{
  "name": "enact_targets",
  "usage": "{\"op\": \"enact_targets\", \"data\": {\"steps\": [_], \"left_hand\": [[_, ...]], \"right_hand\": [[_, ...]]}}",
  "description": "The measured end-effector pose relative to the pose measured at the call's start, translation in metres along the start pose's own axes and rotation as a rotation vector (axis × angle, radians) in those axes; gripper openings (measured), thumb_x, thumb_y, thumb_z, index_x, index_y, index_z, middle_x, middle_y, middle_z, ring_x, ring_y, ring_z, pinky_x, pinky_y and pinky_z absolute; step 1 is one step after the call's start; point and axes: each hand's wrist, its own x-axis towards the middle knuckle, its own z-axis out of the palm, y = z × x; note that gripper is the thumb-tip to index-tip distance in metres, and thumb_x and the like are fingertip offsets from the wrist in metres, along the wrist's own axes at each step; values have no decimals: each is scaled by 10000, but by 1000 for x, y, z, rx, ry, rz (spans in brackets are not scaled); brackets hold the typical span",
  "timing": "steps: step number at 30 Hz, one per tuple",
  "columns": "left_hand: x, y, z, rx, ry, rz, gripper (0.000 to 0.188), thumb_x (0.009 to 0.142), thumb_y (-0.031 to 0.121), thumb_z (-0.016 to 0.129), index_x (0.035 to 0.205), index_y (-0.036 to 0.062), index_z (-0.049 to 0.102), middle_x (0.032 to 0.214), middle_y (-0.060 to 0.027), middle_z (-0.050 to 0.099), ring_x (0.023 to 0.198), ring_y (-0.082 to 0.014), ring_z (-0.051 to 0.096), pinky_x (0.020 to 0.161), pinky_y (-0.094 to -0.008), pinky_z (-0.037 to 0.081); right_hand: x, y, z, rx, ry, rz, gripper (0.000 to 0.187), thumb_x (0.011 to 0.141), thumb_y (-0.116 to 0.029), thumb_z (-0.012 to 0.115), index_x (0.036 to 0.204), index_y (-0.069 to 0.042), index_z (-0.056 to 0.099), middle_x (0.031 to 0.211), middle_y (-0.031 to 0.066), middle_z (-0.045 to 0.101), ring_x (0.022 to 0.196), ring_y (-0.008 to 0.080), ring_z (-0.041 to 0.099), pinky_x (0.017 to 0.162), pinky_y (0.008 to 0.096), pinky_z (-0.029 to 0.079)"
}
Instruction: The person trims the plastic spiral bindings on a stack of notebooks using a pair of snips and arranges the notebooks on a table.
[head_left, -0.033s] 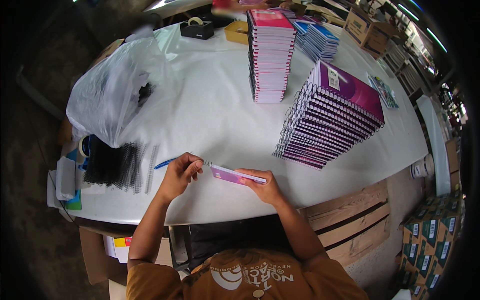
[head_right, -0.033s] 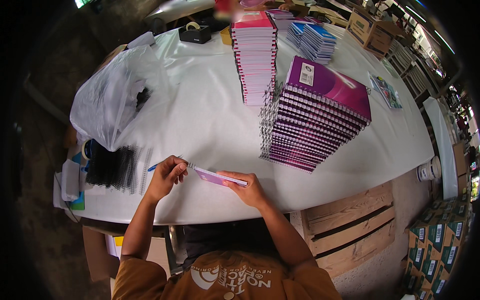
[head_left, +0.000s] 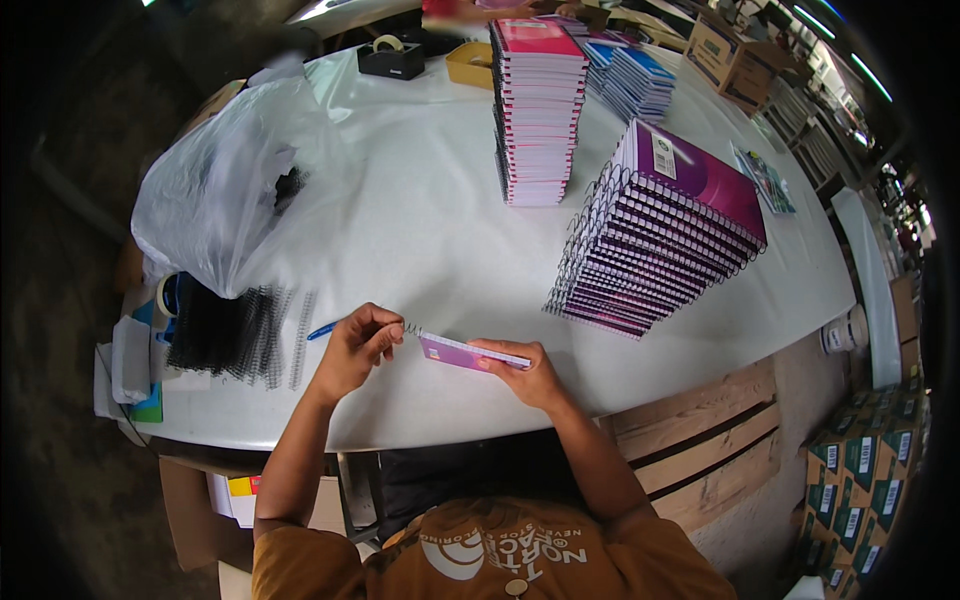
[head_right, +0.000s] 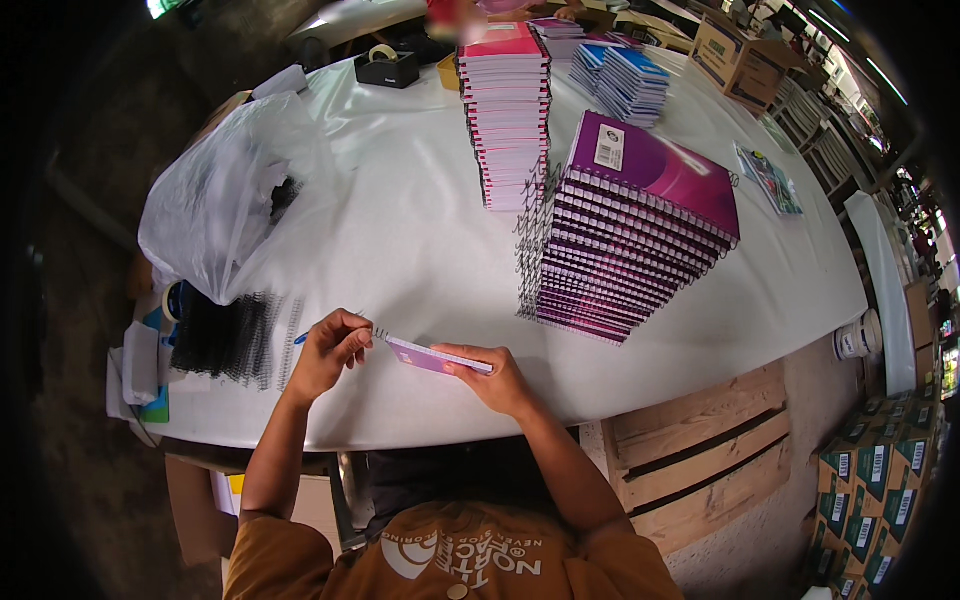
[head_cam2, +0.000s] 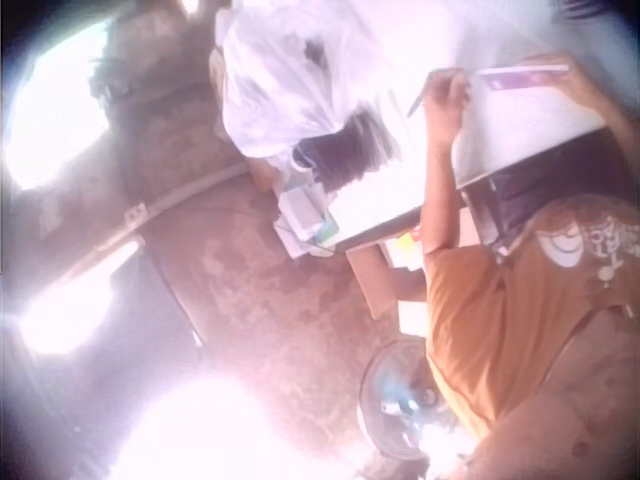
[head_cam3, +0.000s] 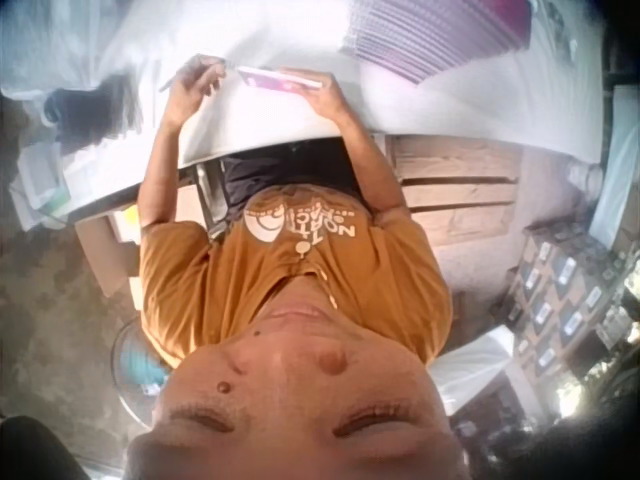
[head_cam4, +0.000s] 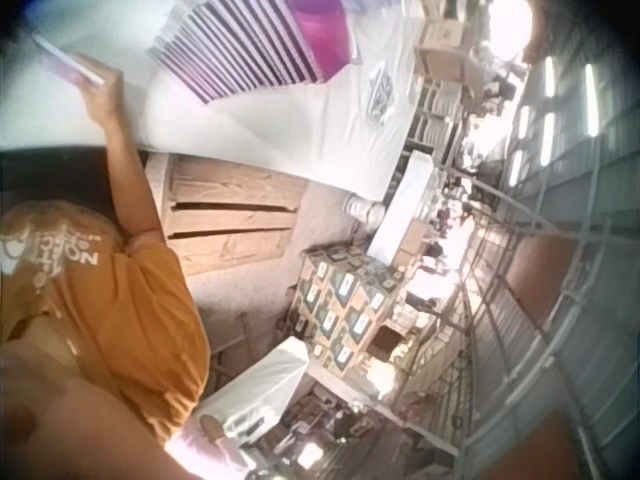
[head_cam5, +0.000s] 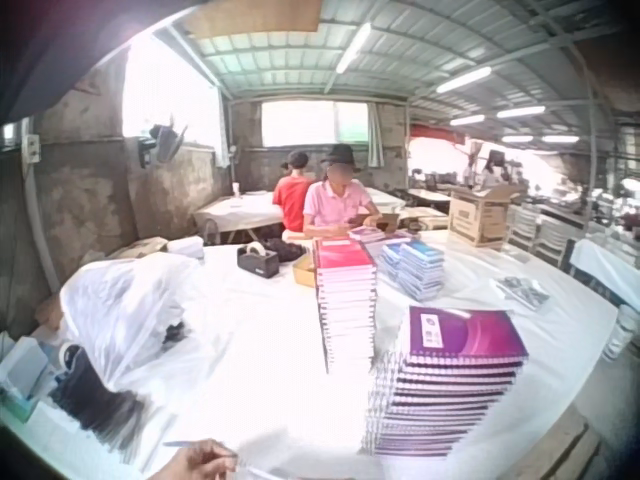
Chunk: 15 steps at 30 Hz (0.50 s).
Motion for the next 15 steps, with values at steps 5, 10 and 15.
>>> {"op": "enact_targets", "data": {"steps": [5, 10, 15], "left_hand": [[11, 22, 4, 619, -98, 469, 223, 798, 105, 670, 976, 50, 548, 1046, -87, 539, 760, -178, 484, 700, -283, 420], [2, 34, 10, 949, -162, 379, 163, 742, 126, 695, 883, 58, 648, 799, -83, 637, 788, -259, 575, 714, -356, 413], [11, 35, 34, 1083, -52, 676, 164, 673, 119, 733, 785, 103, 614, 798, -38, 626, 803, -253, 563, 751, -369, 393]], "right_hand": [[-4, 1, -5, 25, 10, -39, 300, 854, -32, 601, 1153, -57, 608, 1059, 83, 661, 889, 66, 586, 788, 214, 473], [-1, 11, 2, -57, -47, -116, 337, 852, -26, 578, 1187, -60, 579, 1147, 103, 620, 989, 132, 604, 856, 257, 457], [-9, 7, -3, -88, 7, -207, 337, 860, -33, 567, 1194, -76, 576, 1078, 139, 645, 880, 207, 647, 789, 290, 482]]}}
